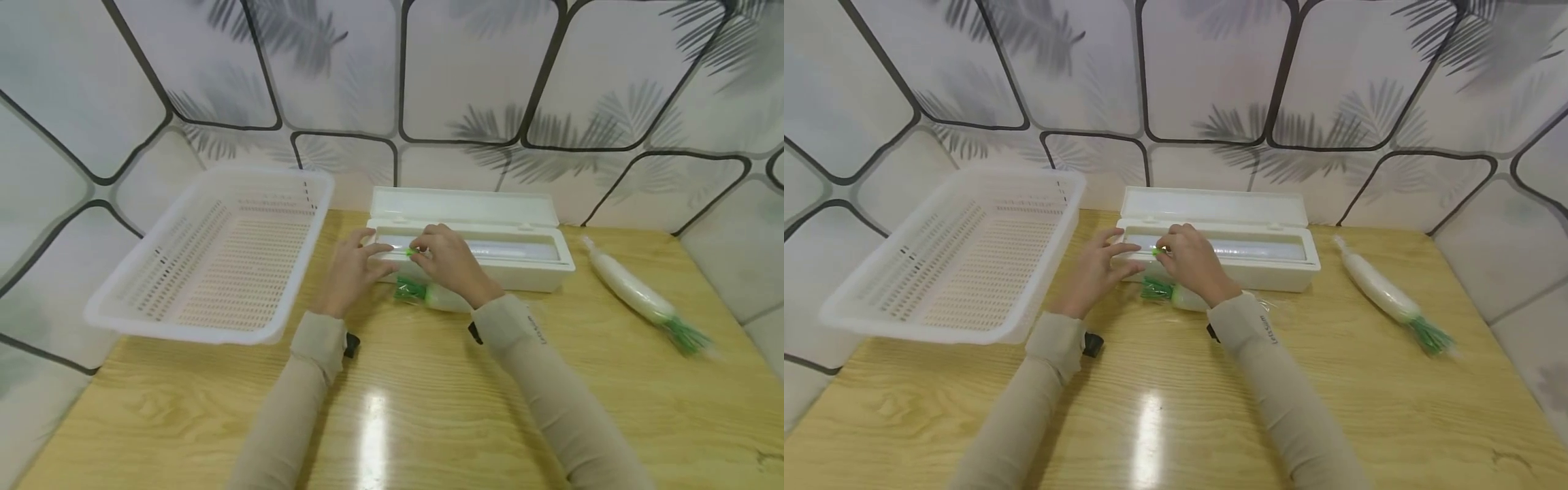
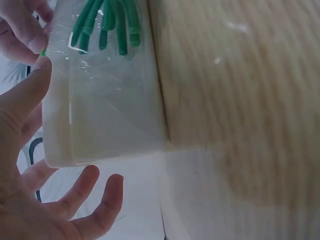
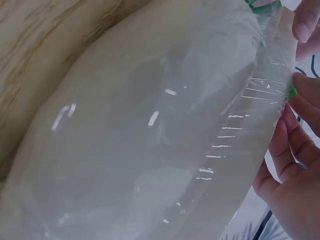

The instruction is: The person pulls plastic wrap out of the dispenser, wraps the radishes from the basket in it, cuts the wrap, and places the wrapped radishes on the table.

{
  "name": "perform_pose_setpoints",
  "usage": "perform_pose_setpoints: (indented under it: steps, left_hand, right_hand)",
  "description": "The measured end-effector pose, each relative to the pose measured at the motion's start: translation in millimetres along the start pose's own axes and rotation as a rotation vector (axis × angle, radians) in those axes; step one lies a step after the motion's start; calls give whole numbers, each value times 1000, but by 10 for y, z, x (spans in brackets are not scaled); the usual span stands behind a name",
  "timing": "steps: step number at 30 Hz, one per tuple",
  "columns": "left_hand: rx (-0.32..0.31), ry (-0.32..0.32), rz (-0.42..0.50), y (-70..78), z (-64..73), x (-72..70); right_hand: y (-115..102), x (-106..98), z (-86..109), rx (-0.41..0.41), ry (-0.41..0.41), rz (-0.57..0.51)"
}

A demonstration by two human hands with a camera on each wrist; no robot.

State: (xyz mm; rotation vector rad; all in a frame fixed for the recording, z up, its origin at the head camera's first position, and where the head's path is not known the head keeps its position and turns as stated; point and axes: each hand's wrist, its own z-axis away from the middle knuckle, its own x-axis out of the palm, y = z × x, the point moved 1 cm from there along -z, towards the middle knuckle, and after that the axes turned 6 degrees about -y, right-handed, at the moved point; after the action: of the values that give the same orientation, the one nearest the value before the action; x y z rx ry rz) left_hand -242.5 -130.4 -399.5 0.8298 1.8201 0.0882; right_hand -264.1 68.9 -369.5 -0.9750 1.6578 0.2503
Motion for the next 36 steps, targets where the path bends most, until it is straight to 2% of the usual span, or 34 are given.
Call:
perform_pose_setpoints:
  steps: [4,11,18,25,36]
  left_hand:
    - [-13,33,44,-1,-4,75]
    - [-56,54,61,2,-17,116]
    - [-67,29,-43,14,-11,136]
    - [-48,30,-169,38,-22,133]
    - [-60,33,-183,52,-26,100]
  right_hand:
    - [-3,23,-17,8,-21,10]
    - [-11,13,-50,-48,-44,63]
    - [31,7,-81,-86,-81,107]
    - [27,-28,-81,-112,-88,130]
    - [11,-76,-93,-140,-124,186]
